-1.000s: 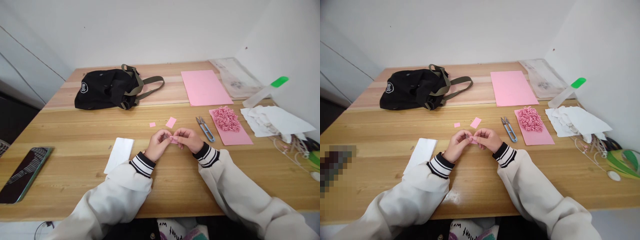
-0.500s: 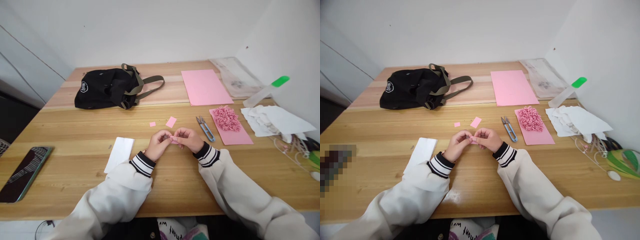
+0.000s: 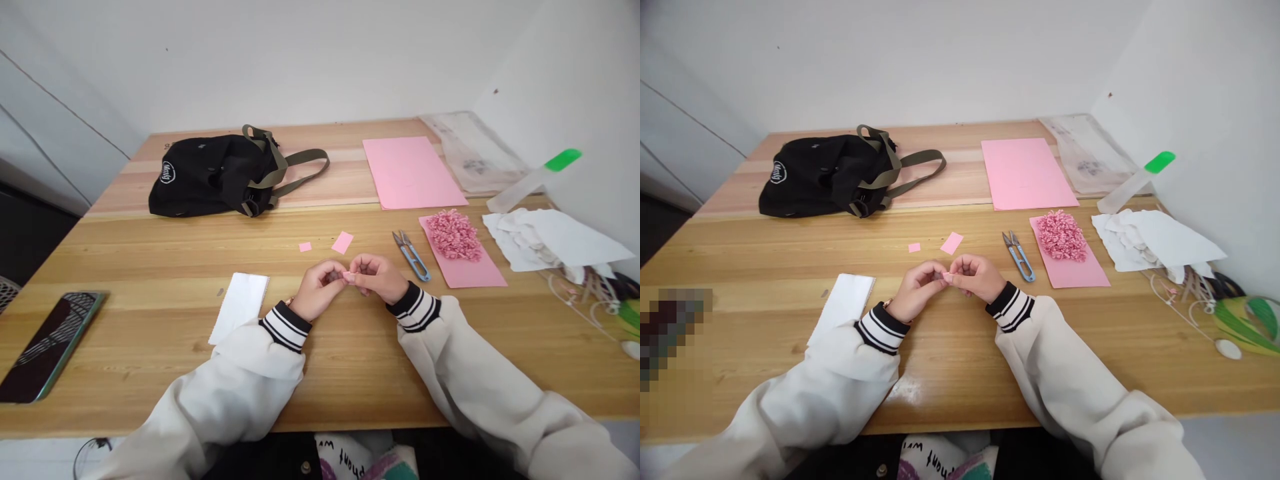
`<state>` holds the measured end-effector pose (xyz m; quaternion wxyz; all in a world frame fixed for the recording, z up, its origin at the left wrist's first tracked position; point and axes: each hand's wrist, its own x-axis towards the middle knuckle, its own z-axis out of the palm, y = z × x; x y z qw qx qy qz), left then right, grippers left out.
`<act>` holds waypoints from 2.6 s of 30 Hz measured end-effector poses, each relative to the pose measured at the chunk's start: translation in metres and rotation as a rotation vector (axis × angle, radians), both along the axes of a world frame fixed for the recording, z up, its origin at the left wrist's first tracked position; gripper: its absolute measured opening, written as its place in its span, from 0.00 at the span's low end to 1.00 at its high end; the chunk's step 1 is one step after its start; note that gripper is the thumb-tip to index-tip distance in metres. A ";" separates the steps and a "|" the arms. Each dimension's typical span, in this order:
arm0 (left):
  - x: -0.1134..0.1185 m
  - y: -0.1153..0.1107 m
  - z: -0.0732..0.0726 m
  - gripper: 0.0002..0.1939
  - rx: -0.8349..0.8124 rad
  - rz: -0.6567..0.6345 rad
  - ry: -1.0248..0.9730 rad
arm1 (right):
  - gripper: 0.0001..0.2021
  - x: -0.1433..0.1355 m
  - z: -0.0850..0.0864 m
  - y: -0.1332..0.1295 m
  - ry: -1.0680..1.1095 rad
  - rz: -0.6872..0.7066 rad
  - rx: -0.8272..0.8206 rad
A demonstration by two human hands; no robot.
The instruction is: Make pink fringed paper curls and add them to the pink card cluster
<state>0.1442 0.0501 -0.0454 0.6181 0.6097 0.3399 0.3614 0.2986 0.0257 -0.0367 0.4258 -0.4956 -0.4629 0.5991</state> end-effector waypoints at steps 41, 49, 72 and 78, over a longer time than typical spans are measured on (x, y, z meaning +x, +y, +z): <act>0.002 0.001 0.000 0.09 -0.074 0.133 -0.076 | 0.08 0.002 -0.011 0.001 0.149 -0.040 0.054; 0.002 0.001 0.000 0.08 -0.081 0.150 -0.072 | 0.09 0.001 -0.012 0.001 0.147 -0.037 0.072; 0.002 0.000 0.000 0.09 -0.094 0.150 -0.059 | 0.12 0.000 -0.010 0.001 0.146 -0.079 0.015; 0.002 0.000 0.000 0.09 -0.102 0.156 -0.049 | 0.13 0.001 -0.009 0.002 0.150 -0.106 -0.013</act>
